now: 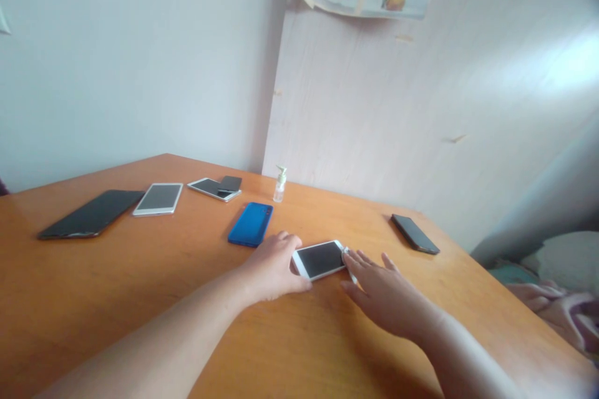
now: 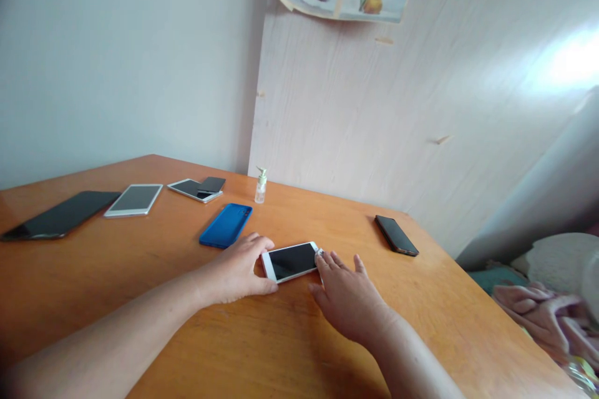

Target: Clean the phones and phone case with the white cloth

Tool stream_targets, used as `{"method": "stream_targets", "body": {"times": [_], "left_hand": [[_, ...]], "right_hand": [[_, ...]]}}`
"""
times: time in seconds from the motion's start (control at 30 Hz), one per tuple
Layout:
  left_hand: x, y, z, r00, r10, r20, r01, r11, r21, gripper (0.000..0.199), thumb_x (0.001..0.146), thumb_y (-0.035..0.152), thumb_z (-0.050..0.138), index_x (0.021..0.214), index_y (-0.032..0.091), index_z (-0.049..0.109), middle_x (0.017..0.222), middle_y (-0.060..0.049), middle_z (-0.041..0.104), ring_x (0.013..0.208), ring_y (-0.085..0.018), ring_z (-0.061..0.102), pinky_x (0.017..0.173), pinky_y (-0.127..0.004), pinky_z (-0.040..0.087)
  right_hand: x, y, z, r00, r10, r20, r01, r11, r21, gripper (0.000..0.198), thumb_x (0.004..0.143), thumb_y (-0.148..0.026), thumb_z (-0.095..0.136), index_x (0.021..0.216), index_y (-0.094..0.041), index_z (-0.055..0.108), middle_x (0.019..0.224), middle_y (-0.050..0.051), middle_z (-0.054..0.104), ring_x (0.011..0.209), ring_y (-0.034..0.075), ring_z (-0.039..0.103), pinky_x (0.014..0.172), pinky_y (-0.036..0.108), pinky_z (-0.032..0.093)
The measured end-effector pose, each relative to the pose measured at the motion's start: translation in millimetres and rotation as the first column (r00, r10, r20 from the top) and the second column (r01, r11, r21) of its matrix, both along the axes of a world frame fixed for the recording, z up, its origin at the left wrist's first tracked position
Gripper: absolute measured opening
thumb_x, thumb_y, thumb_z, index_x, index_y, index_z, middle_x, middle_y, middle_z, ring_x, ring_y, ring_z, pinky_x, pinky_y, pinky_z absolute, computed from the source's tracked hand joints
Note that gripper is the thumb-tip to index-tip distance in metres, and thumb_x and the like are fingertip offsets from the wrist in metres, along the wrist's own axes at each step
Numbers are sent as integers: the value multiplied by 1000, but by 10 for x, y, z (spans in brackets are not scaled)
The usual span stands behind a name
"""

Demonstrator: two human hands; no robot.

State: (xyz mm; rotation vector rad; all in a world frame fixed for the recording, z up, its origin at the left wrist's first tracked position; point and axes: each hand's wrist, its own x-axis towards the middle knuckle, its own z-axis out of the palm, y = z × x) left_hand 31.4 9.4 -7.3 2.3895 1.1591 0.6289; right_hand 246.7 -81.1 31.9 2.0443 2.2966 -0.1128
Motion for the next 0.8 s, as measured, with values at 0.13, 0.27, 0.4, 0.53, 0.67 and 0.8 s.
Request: {"method": "stream_targets", "body": {"times": [0.13,0.27,0.4,0.53,0.67,0.8], "left_hand": [[1,6,-14,1000,-6,22,6,1000,8,54,60,46,76,106,22,59,104,-6,59,98,-25,58,84,-32,46],[-11,3,-7,999,-25,23,25,1000,4,54,62,46,74,107,21,59,105,-7,59,99,-26,57,85,-33,46],[-20,-4,16,999,-40,15,40,999,-10,56,59,41,75,109,21,58,107,-7,59,101,-26,57,88,-34,45],[-19,-6,11,999,-42,27,42,999,4,51,63,36,70,110,20,57,107,-8,60,101,-26,58,86,-33,46],[-17,-6,-3,998,-50,36,49,998,38,50,65,34,68,111,19,56,107,-8,60,101,-26,58,86,-33,46],[-10,-12,-2,999,-38,16,38,999,28,55,62,39,70,111,19,55,107,-8,61,101,-27,59,86,-35,47]], "right_hand": [[-151,-67,55,970,227,-83,-230,972,-37,58,93,-32,37,149,-17,34,154,10,31,144,25,26,118,53,11],[-138,-60,65,950,286,-129,-294,955,-47,56,94,-27,35,149,-23,33,155,5,32,144,23,26,118,56,11],[-72,-3,27,982,168,-90,-168,986,0,53,93,-24,33,146,-19,39,153,8,35,142,27,30,114,63,14],[-239,-31,23,931,335,-147,-332,942,45,50,96,-23,31,145,-25,40,150,4,41,140,20,33,117,51,19],[-283,-8,7,916,368,-160,-365,930,51,47,99,-28,28,145,-27,41,150,4,42,140,22,35,117,51,17],[-205,33,-6,957,252,-144,-246,968,56,47,100,-35,26,142,-25,45,149,8,43,139,27,35,116,58,14]]}}
